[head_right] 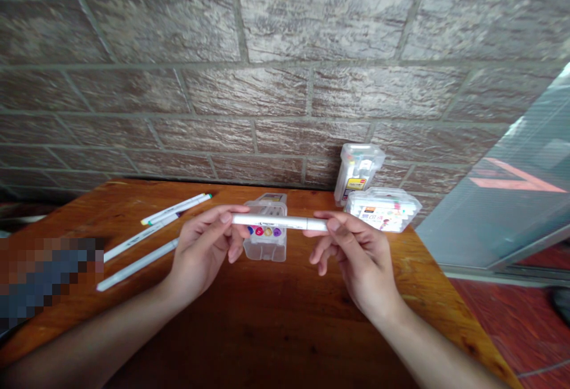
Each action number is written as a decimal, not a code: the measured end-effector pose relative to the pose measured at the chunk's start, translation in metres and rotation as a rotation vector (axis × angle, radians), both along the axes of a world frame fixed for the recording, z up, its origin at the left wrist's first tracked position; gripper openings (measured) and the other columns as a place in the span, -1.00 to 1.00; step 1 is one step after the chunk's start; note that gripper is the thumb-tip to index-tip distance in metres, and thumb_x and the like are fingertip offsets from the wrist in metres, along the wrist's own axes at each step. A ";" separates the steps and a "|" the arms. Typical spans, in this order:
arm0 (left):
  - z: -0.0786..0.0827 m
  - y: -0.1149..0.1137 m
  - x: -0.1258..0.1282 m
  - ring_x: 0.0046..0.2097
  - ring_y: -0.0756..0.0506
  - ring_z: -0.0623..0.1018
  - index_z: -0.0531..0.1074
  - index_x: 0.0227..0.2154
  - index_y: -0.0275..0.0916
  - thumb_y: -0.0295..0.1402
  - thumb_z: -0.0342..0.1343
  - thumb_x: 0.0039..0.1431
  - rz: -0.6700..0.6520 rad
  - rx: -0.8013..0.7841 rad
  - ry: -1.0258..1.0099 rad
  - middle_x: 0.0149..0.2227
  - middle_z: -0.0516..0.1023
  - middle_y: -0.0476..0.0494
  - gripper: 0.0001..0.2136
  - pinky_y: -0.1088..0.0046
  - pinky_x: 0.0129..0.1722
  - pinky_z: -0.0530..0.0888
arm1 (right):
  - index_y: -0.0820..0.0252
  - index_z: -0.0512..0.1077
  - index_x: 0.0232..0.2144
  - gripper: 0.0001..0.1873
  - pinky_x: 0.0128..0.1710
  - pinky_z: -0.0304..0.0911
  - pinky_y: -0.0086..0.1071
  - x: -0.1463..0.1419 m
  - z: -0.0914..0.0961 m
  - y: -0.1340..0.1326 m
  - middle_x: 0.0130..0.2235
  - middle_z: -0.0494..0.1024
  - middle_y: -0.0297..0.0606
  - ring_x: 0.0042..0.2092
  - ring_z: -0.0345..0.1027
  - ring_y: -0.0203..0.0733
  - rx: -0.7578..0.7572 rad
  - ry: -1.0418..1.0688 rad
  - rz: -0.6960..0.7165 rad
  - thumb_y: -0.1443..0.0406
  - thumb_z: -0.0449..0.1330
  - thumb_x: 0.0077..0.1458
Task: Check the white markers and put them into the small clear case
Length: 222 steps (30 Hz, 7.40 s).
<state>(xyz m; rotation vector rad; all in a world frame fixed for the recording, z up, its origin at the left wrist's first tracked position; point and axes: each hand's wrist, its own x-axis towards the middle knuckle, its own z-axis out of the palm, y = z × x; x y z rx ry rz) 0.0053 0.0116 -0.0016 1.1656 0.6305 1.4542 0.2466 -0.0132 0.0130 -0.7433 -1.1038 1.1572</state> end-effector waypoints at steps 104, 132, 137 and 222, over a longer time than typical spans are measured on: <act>0.006 -0.006 0.004 -0.61 0.08 0.37 0.53 -0.33 -0.24 -0.33 0.40 0.20 0.129 0.188 0.320 -0.56 0.49 0.07 -0.84 0.56 -0.61 0.26 | 0.15 0.57 -0.28 -0.82 -0.67 0.39 -0.46 -0.001 -0.009 0.000 -0.53 0.67 -0.25 -0.60 0.48 -0.22 0.074 -0.200 -0.055 0.24 0.48 0.15; 0.006 -0.007 0.003 -0.62 0.07 0.41 0.53 -0.31 -0.25 -0.27 0.40 0.20 0.106 0.116 0.300 -0.56 0.51 0.05 -0.80 0.60 -0.62 0.32 | 0.12 0.58 -0.29 -0.85 -0.66 0.39 -0.47 -0.001 -0.009 0.001 -0.54 0.64 -0.31 -0.58 0.49 -0.22 0.060 -0.172 -0.027 0.25 0.48 0.16; 0.004 -0.006 0.001 -0.62 0.06 0.44 0.53 -0.30 -0.26 -0.24 0.38 0.22 0.102 0.109 0.300 -0.55 0.52 0.02 -0.79 0.59 -0.62 0.35 | 0.11 0.59 -0.27 -0.88 -0.65 0.39 -0.47 0.001 -0.011 0.000 -0.52 0.65 -0.31 -0.57 0.50 -0.23 0.067 -0.181 -0.017 0.26 0.46 0.20; 0.002 -0.001 0.001 -0.59 0.04 0.46 0.66 -0.10 -0.32 -0.26 0.23 0.37 -0.015 -0.006 -0.058 -0.39 0.68 -0.17 -0.77 0.54 -0.60 0.39 | 0.13 0.68 -0.16 -0.78 -0.68 0.42 -0.45 -0.001 0.001 0.000 -0.22 0.78 -0.11 -0.54 0.53 -0.20 -0.071 0.032 0.035 0.15 0.43 0.21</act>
